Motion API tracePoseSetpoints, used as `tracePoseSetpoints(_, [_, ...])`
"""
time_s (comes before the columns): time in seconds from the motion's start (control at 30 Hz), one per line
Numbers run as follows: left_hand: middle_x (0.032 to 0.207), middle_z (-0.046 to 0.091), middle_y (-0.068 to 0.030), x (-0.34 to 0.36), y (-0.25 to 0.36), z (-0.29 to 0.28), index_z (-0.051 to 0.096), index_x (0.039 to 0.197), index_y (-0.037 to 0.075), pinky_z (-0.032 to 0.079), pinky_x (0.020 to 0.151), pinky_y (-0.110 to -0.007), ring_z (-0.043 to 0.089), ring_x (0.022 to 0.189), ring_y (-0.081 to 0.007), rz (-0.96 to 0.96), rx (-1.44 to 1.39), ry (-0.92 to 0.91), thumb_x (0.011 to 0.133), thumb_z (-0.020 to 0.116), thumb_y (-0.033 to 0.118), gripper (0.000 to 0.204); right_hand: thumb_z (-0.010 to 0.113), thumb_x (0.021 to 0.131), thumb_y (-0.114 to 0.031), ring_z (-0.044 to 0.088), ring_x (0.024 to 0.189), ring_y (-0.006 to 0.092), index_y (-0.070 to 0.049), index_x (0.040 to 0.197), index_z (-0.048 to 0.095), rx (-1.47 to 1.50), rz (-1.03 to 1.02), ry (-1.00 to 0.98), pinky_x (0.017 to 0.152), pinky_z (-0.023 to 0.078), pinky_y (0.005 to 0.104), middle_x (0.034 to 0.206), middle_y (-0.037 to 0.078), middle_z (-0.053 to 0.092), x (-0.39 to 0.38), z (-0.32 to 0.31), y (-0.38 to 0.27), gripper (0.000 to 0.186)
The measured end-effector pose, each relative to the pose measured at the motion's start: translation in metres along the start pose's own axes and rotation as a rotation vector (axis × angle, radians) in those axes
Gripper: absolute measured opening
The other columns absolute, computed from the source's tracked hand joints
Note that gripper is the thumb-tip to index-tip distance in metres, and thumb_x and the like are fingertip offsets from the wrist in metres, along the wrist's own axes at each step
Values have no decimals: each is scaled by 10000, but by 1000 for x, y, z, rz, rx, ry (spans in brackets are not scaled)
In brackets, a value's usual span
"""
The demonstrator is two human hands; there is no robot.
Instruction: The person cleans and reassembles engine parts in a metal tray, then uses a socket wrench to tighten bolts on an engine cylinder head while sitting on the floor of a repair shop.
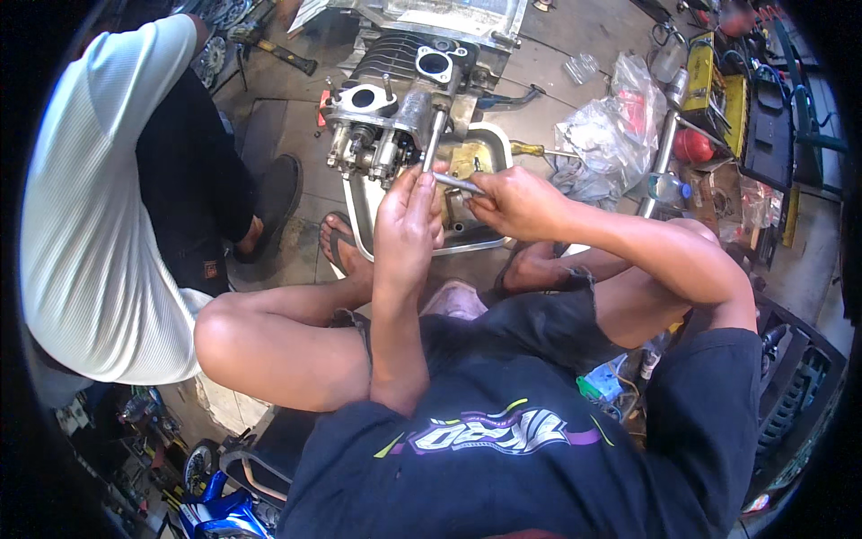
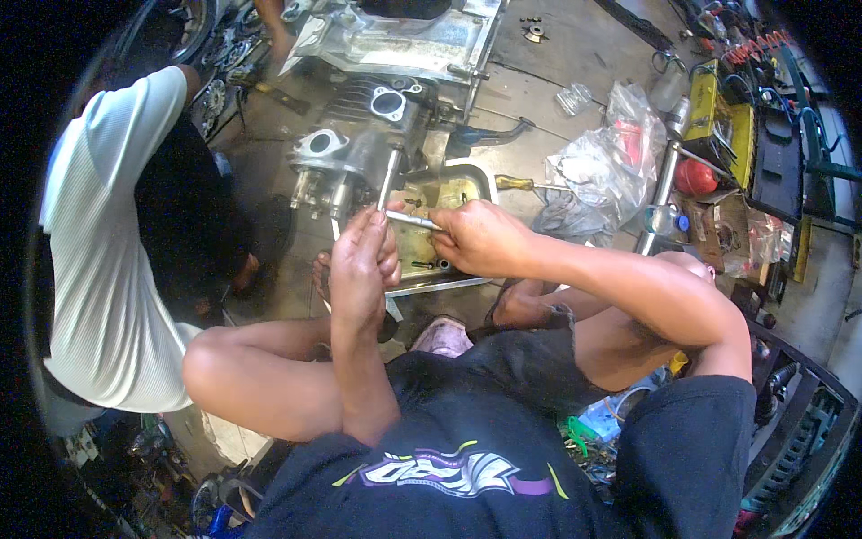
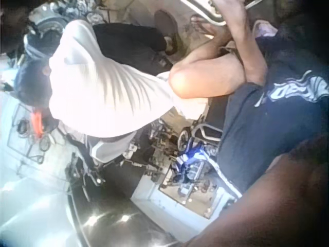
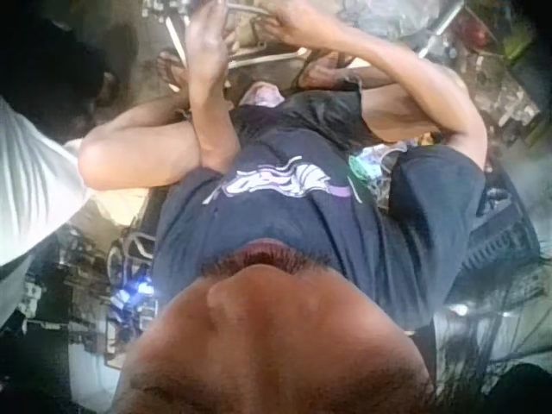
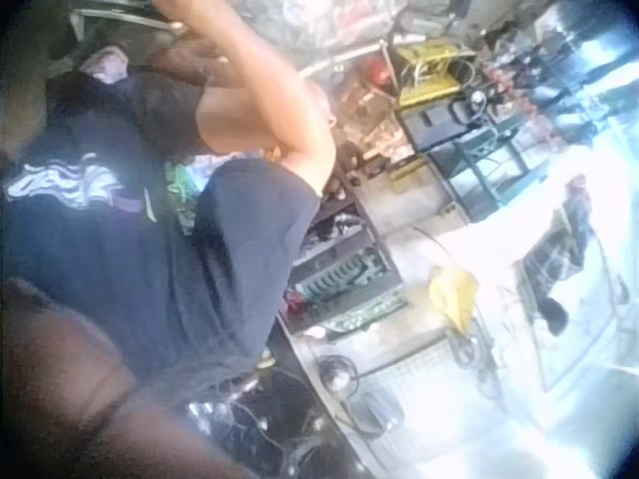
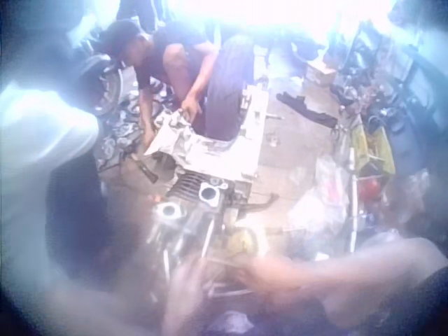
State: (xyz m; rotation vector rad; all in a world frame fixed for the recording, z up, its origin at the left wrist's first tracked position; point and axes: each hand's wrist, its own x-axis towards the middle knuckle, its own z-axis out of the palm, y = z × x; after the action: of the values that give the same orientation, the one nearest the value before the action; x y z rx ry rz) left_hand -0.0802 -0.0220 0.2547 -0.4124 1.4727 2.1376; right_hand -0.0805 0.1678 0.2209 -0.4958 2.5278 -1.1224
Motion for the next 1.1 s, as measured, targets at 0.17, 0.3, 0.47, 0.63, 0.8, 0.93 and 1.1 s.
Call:
tracePoseSetpoints(0.17, [653, 374, 86, -33, -20, -18, 562, 1198, 41, 254, 409, -175, 301, 486, 7, -118, 210, -68, 1044, 468, 228, 260, 584, 919, -434, 658, 649, 420, -9, 880, 591, -336, -28, -332, 592, 526, 512, 666, 221, 637, -36, -36, -55, 427])
tracePoseSetpoints(0.3, [621, 335, 73, -51, -33, -23, 553, 1222, 17, 270, 399, -181, 284, 460, -14, -102, 100, -85, 1033, 479, 227, 292, 528, 969, -368, 651, 638, 419, -13, 880, 542, -293, 33, -272, 553, 509, 520, 640, 207, 626, -56, -22, -68, 367])
tracePoseSetpoints(0.47, [623, 309, 92, -70, -8, -28, 557, 1219, 4, 190, 377, -182, 225, 445, 2, -25, 28, 40, 1032, 477, 213, 291, 535, 971, -325, 648, 616, 402, -24, 889, 539, -277, -43, -82, 536, 504, 508, 643, 184, 626, -51, -13, -96, 312])
tracePoseSetpoints(0.63, [624, 301, 98, -88, 8, -38, 556, 1203, -1, 212, 404, -184, 234, 460, 4, 77, 99, 168, 1036, 467, 206, 281, 597, 921, -250, 653, 737, 368, -46, 952, 585, -283, -26, -82, 640, 500, 476, 814, 147, 647, -39, -3, -119, 207])
tracePoseSetpoints(0.8, [702, 493, 12, -112, -9, -48, 605, 1098, 17, 343, 514, -238, 420, 552, -78, 510, 252, 194, 1015, 500, 151, 190, 596, 746, -134, 566, 977, 228, -92, 1012, 656, -481, -385, 233, 890, 427, 390, 1000, 57, 593, -27, 4, -120, 276])
tracePoseSetpoints(0.93, [774, 632, -98, -113, -13, -63, 672, 922, 29, 398, 600, -336, 521, 631, -217, 950, 593, 120, 1011, 487, 227, 285, 602, 749, -142, 599, 871, 186, -81, 1048, 667, -485, -517, 315, 758, 469, 339, 974, 41, 596, -22, 5, -134, 312])
tracePoseSetpoints(1.1, [671, 634, -56, -110, -21, -66, 684, 758, 29, 377, 578, -324, 496, 577, -182, 1022, 513, 251, 1011, 463, 351, 465, 613, 744, -147, 636, 809, 173, -70, 1018, 639, -386, -690, 330, 689, 508, 304, 968, 54, 584, 1, 16, -133, 285])
